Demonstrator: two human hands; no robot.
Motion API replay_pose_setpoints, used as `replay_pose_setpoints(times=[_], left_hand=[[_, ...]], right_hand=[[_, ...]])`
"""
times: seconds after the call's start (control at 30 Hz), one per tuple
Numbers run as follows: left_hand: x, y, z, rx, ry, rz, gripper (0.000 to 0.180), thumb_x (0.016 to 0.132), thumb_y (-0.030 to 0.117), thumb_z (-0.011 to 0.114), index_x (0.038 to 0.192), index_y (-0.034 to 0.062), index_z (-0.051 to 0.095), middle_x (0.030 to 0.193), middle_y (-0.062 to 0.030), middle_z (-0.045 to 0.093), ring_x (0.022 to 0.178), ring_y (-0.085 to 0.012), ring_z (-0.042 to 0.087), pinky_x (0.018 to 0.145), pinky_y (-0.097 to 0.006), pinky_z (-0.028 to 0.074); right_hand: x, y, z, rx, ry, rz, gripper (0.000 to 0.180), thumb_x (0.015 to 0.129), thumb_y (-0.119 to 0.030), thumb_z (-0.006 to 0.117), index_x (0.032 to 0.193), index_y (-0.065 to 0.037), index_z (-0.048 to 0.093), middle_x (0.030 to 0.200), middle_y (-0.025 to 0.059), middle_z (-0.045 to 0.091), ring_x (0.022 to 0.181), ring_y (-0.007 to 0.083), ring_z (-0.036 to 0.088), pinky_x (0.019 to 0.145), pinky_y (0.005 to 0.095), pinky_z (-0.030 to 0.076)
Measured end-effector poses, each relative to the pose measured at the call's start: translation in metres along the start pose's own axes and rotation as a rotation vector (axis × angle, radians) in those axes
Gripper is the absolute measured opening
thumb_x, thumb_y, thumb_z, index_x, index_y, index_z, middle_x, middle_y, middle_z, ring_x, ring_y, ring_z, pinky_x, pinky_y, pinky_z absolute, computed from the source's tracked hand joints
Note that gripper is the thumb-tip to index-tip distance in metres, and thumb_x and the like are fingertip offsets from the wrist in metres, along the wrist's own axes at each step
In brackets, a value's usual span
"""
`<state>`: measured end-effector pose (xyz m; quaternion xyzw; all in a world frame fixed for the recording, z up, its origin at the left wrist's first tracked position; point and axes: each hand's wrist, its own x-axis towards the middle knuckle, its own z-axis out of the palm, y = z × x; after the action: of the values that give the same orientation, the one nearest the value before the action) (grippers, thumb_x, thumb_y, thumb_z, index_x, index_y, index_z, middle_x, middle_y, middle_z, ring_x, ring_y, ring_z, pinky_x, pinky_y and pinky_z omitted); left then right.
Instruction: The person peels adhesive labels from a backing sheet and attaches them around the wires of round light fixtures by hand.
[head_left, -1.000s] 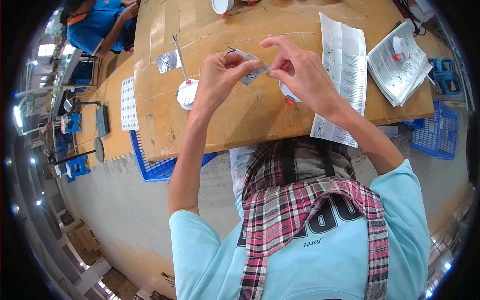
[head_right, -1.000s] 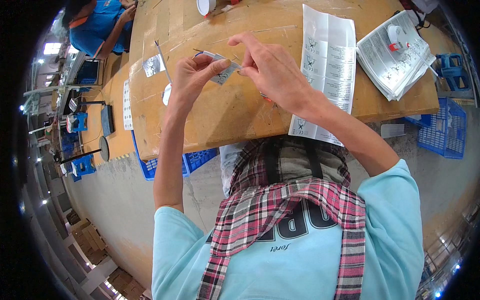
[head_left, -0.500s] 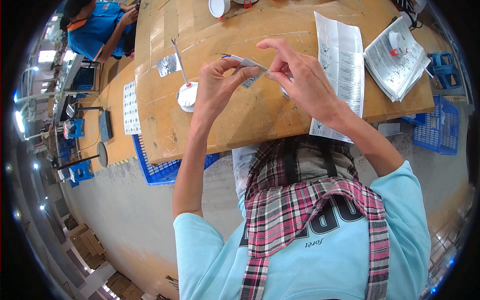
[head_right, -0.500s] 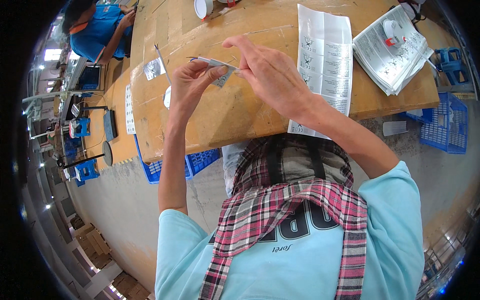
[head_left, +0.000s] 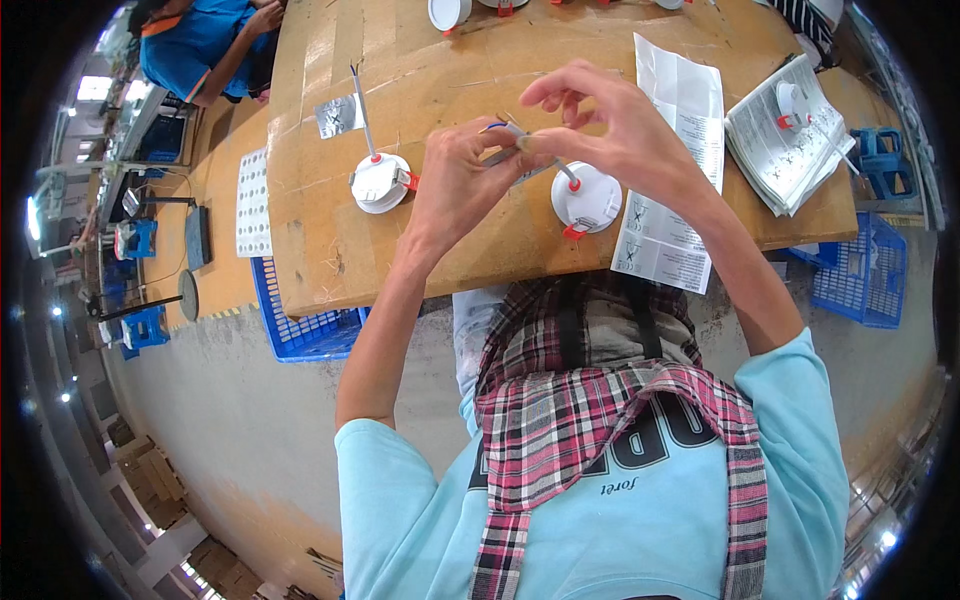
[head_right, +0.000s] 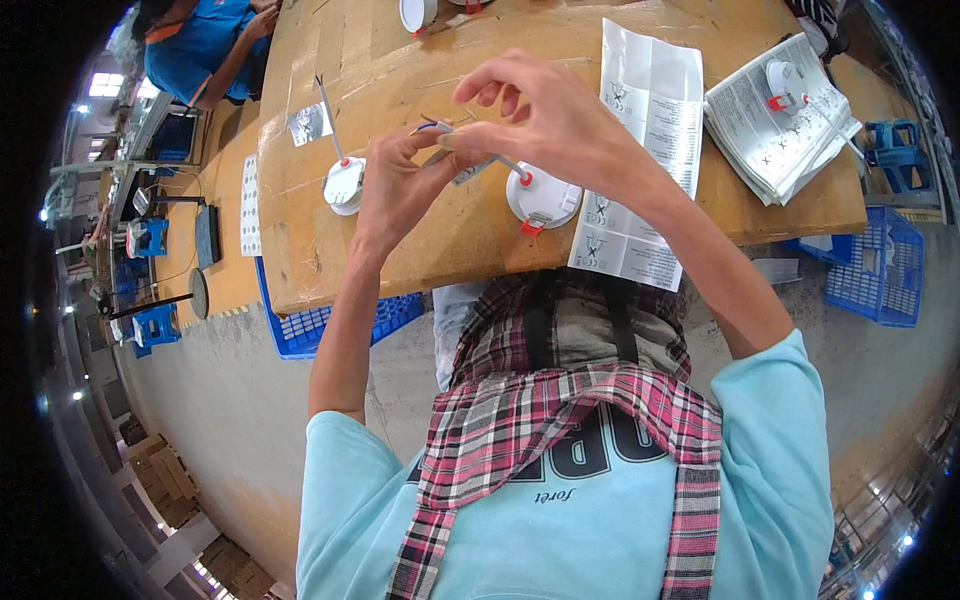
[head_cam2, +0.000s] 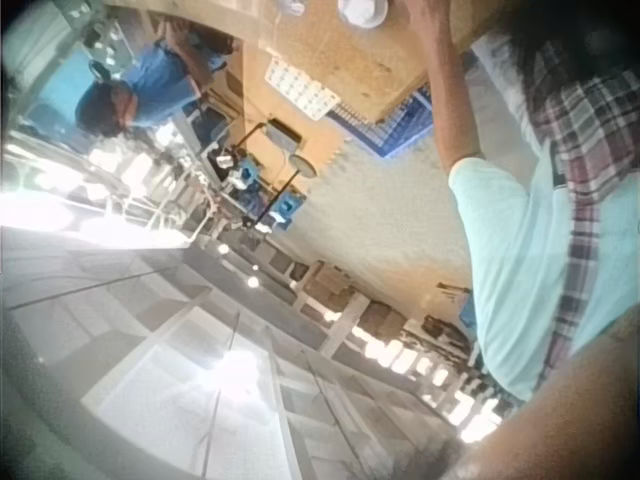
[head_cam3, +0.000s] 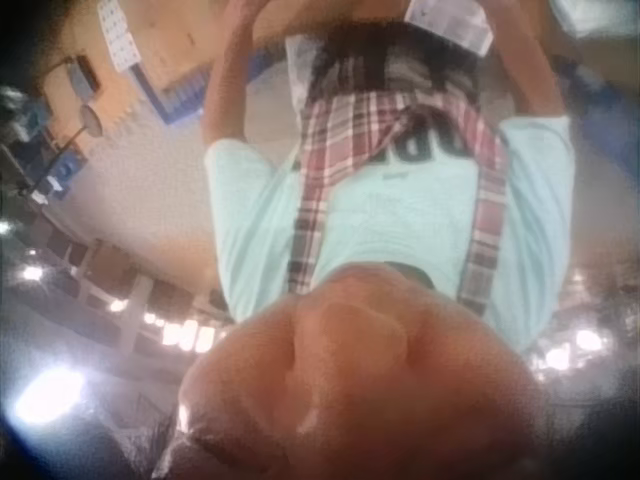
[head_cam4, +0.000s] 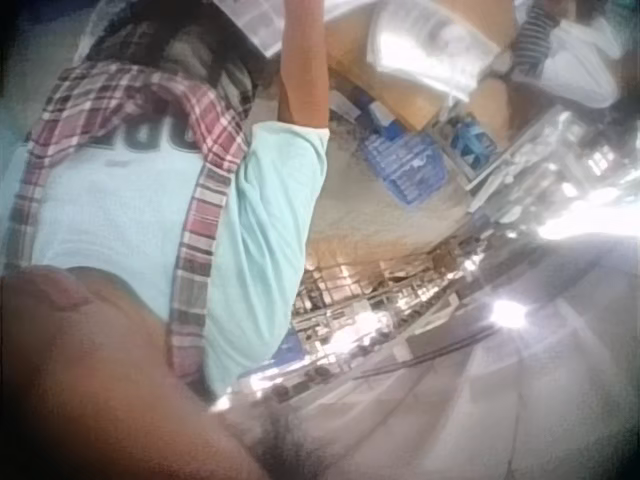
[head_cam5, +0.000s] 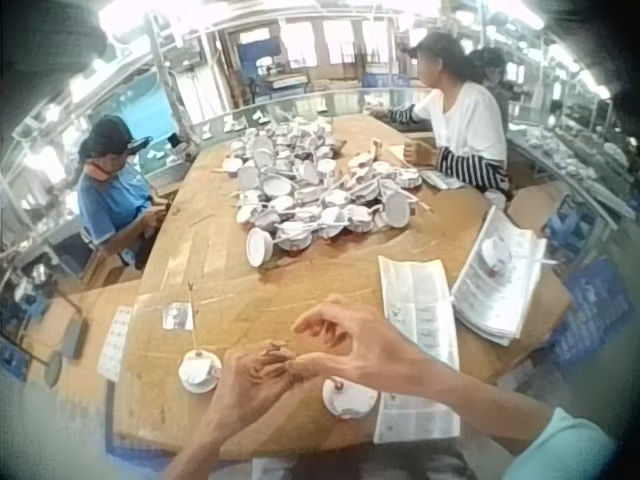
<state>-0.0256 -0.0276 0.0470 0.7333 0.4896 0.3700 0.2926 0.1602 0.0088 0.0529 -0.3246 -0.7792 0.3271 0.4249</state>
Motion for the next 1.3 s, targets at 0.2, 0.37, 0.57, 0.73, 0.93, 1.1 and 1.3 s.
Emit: replay_pose_setpoints(times=[0.2,0.37,0.57,0.73,0.93,1.1,1.3], left_hand=[[0.006,0.001,0.009,-0.03,0.025,-0.016,0.015,0.074,0.007,0.072,0.089,0.005,0.071,0.075,-0.0104,0.067,0.06,-0.0159,0.061,0.056,-0.029,0.046],[0.008,-0.006,0.022,-0.06,0.115,0.059,0.015,0.073,0.006,0.072,0.087,0.0034,0.071,0.074,-0.0105,0.066,0.06,-0.0184,0.06,0.056,-0.031,0.045],[0.01,-0.006,0.029,0.007,0.159,0.132,0.014,0.072,0.005,0.072,0.086,0.0023,0.07,0.072,-0.0126,0.063,0.058,-0.0215,0.057,0.055,-0.032,0.044],[0.009,-0.008,0.024,-0.073,0.059,-0.042,0.013,0.079,0.01,0.067,0.088,0.0006,0.07,0.067,-0.0145,0.062,0.053,-0.0177,0.052,0.052,-0.031,0.041],[0.01,-0.008,0.014,-0.098,-0.059,-0.077,0.023,0.087,0.017,0.061,0.09,-0.0044,0.067,0.059,-0.0152,0.058,0.049,-0.0131,0.043,0.048,-0.031,0.037],[0.013,-0.003,0.006,-0.021,-0.119,-0.178,0.028,0.088,0.022,0.06,0.089,-0.0057,0.067,0.063,-0.0153,0.061,0.052,-0.0123,0.047,0.05,-0.031,0.039],[0.015,-0.008,0.006,-0.126,-0.112,-0.195,0.026,0.088,0.023,0.064,0.09,-0.0023,0.069,0.077,-0.0039,0.066,0.072,-0.0078,0.057,0.063,-0.023,0.044]], right_hand=[[0.015,-0.01,0.007,-0.056,-0.053,0.151,0.026,0.077,-0.024,0.072,0.078,0.001,0.062,0.068,0.0105,0.06,0.062,0.0194,0.056,0.06,0.0325,0.046],[0.011,0.006,0.01,-0.108,0.041,0.092,0.025,0.079,-0.022,0.07,0.076,0.001,0.06,0.068,0.0111,0.06,0.062,0.0199,0.056,0.059,0.033,0.045],[0.009,0.007,0.005,-0.173,0.1,0.086,0.024,0.08,-0.021,0.068,0.075,0.001,0.06,0.066,0.0099,0.058,0.061,0.0199,0.055,0.058,0.0329,0.045],[0.009,0.013,0.004,-0.187,0.097,0.071,0.024,0.081,-0.021,0.068,0.075,0.0,0.059,0.066,0.0096,0.058,0.061,0.0189,0.056,0.058,0.0323,0.045],[0.008,0.019,0.006,-0.144,0.024,0.078,0.023,0.085,-0.022,0.066,0.081,0.0,0.061,0.071,0.0094,0.061,0.065,0.0173,0.058,0.06,0.0306,0.047],[0.006,0.017,0.005,0.09,-0.064,0.262,0.026,0.09,-0.024,0.061,0.096,0.002,0.063,0.08,0.0103,0.065,0.073,0.0162,0.061,0.067,0.0278,0.05],[0.004,0.027,-0.003,0.256,-0.128,0.359,0.029,0.089,-0.024,0.062,0.101,0.002,0.064,0.084,0.0096,0.067,0.08,0.0155,0.064,0.073,0.025,0.05]])
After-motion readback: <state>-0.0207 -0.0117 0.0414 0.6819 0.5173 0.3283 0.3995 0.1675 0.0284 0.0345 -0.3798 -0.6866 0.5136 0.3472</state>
